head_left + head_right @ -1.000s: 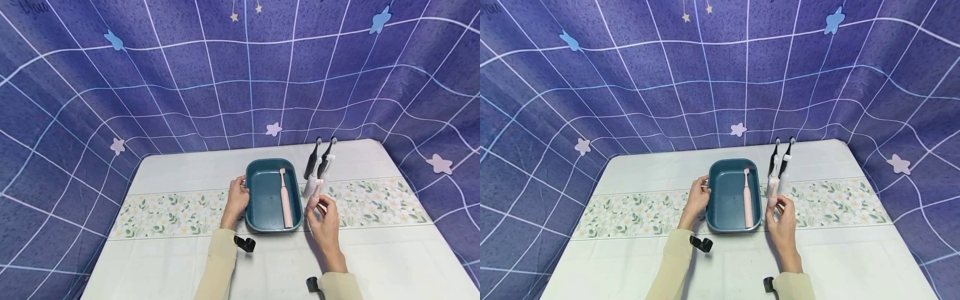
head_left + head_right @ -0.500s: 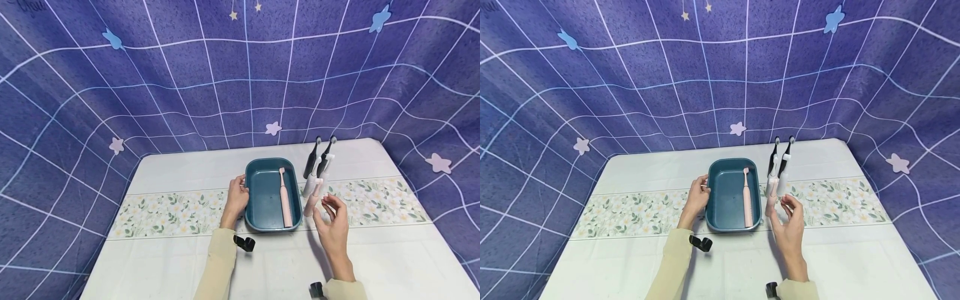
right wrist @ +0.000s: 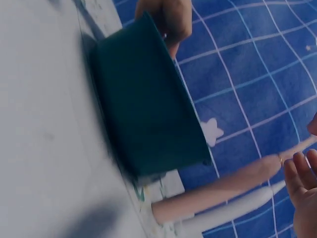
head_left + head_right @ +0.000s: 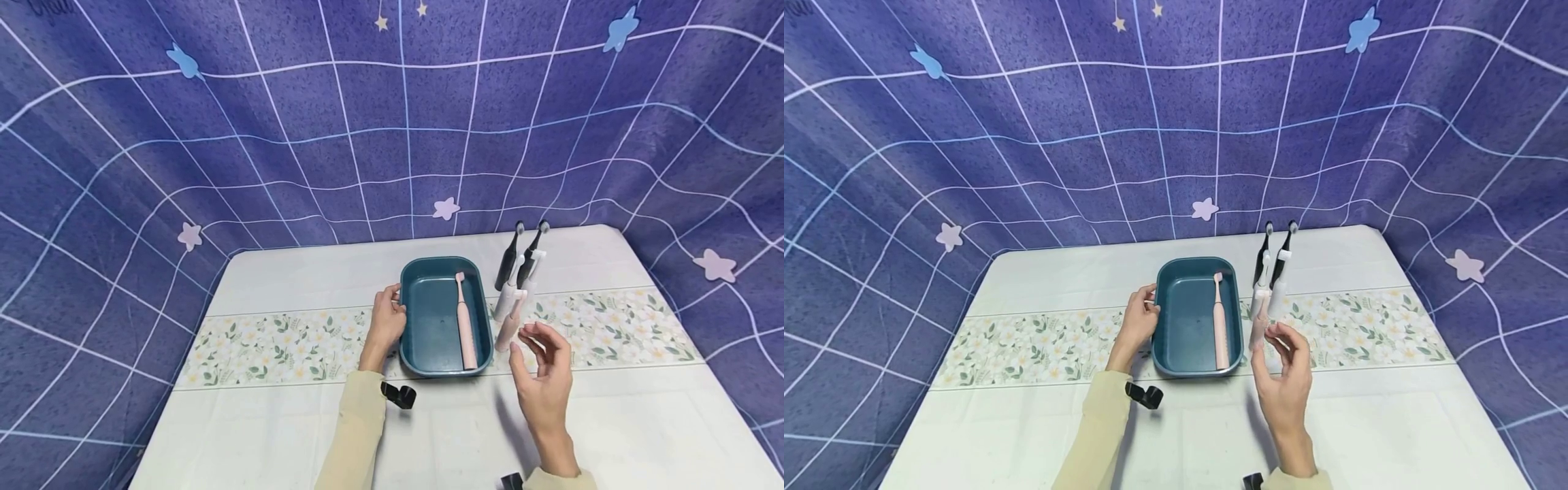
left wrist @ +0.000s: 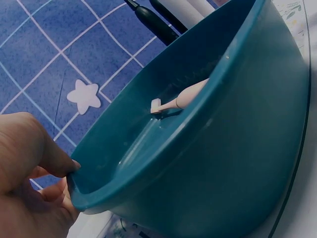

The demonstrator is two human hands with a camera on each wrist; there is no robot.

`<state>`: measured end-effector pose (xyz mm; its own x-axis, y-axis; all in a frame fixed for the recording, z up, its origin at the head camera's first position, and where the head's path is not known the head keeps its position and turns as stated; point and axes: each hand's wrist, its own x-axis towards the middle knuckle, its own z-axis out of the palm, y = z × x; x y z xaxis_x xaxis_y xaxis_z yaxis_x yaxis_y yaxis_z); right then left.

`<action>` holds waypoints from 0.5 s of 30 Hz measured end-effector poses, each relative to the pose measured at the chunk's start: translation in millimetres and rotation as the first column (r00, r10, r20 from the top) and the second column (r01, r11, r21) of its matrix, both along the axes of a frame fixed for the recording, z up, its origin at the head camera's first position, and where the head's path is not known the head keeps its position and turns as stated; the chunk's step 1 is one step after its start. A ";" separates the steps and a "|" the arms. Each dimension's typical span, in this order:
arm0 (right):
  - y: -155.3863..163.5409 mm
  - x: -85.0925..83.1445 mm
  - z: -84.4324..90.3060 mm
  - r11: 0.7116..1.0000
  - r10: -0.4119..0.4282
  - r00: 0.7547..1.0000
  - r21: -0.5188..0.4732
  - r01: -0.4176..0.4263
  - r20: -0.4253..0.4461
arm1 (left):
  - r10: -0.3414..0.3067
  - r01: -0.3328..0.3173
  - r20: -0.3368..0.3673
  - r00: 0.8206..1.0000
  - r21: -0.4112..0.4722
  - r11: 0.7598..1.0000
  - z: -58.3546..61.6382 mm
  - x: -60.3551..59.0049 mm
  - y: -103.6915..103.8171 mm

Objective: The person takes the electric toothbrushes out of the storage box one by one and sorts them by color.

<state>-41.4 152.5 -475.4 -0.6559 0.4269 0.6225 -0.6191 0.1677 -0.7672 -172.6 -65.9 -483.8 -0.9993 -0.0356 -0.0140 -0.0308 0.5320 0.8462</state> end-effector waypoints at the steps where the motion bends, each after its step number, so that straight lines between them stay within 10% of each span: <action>1: -2.2 -0.1 0.9 1.000 0.008 1.000 0.016 -0.008 -0.003 | 0.001 -0.001 -0.001 1.000 0.000 1.000 0.1 -0.2 0.1; 10: -29.7 0.6 29.3 0.979 0.042 0.998 0.195 -0.050 0.046 | -0.002 0.002 -0.006 1.000 -0.002 1.000 1.2 1.2 -0.1; 15: -37.6 -8.1 17.5 0.955 0.016 0.976 0.285 -0.080 0.218 | 0.002 -0.002 -0.002 1.000 0.002 1.000 1.0 1.8 0.5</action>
<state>-49.5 114.9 -457.9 -0.8010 0.2133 0.5594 -0.4609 0.3767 -0.8035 -170.8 -65.3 -482.8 -0.9992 -0.0379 -0.0122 -0.0304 0.5302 0.8473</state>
